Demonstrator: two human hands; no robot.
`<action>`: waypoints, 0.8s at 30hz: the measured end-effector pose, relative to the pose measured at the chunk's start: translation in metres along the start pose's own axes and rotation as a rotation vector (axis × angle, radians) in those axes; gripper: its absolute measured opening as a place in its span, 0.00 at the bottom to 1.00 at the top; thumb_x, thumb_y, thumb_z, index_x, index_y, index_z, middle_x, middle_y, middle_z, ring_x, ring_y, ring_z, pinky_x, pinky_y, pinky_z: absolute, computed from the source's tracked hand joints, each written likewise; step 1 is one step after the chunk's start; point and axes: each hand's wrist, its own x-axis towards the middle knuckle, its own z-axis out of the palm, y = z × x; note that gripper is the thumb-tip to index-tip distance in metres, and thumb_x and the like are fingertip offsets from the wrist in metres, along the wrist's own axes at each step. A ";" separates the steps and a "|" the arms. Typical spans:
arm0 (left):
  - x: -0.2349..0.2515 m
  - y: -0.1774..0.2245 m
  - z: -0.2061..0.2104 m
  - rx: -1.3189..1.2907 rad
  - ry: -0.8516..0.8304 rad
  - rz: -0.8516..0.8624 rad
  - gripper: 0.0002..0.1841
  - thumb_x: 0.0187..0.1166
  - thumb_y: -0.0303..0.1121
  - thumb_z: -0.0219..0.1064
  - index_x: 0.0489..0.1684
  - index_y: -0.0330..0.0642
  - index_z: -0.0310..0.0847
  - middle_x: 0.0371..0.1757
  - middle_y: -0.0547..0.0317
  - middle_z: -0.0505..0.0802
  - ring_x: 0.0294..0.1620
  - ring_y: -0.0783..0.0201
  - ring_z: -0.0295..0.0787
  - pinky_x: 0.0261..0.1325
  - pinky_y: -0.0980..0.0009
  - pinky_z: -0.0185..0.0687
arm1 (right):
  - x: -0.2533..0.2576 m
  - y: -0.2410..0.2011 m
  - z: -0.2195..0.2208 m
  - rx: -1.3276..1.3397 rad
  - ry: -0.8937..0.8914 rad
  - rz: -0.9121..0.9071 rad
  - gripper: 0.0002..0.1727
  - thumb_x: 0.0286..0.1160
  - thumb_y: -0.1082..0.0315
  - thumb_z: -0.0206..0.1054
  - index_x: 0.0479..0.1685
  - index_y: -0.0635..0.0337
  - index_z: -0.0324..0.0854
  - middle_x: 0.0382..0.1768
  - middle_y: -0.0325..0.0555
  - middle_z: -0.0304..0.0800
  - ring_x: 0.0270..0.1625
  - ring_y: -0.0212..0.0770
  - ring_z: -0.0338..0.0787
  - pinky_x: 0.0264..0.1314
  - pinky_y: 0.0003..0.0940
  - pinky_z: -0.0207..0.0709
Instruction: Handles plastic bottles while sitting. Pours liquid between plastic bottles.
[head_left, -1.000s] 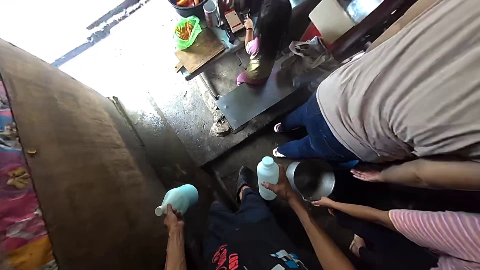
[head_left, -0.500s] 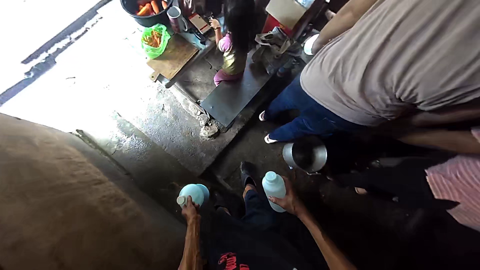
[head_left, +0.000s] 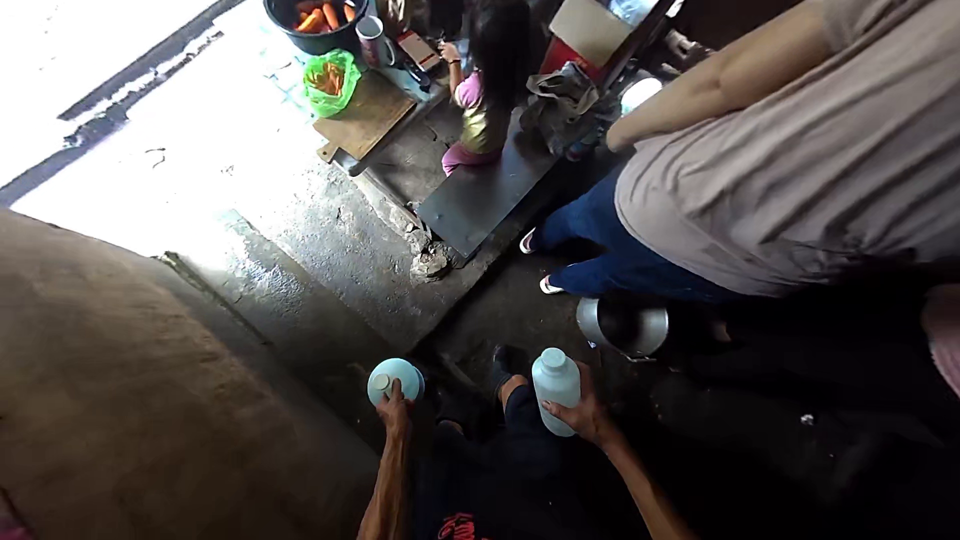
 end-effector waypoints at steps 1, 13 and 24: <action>0.002 0.003 0.005 0.005 0.006 -0.002 0.17 0.86 0.40 0.68 0.54 0.32 0.76 0.22 0.59 0.78 0.12 0.68 0.72 0.19 0.71 0.77 | 0.007 0.000 0.002 -0.005 -0.009 -0.007 0.64 0.37 0.41 0.88 0.80 0.69 0.65 0.68 0.58 0.84 0.69 0.45 0.85 0.76 0.45 0.79; 0.026 0.034 0.050 0.045 0.004 0.064 0.12 0.87 0.35 0.66 0.44 0.33 0.78 0.19 0.60 0.81 0.10 0.71 0.73 0.14 0.75 0.76 | 0.097 0.030 -0.007 0.042 -0.050 0.049 0.63 0.40 0.42 0.87 0.80 0.72 0.63 0.68 0.61 0.84 0.69 0.45 0.86 0.75 0.42 0.79; 0.073 0.046 0.006 0.078 -0.069 0.037 0.14 0.85 0.36 0.68 0.51 0.30 0.81 0.22 0.57 0.82 0.12 0.68 0.75 0.18 0.72 0.79 | 0.050 -0.016 0.065 0.021 0.028 0.079 0.64 0.37 0.40 0.86 0.81 0.67 0.64 0.66 0.57 0.86 0.67 0.43 0.88 0.74 0.44 0.81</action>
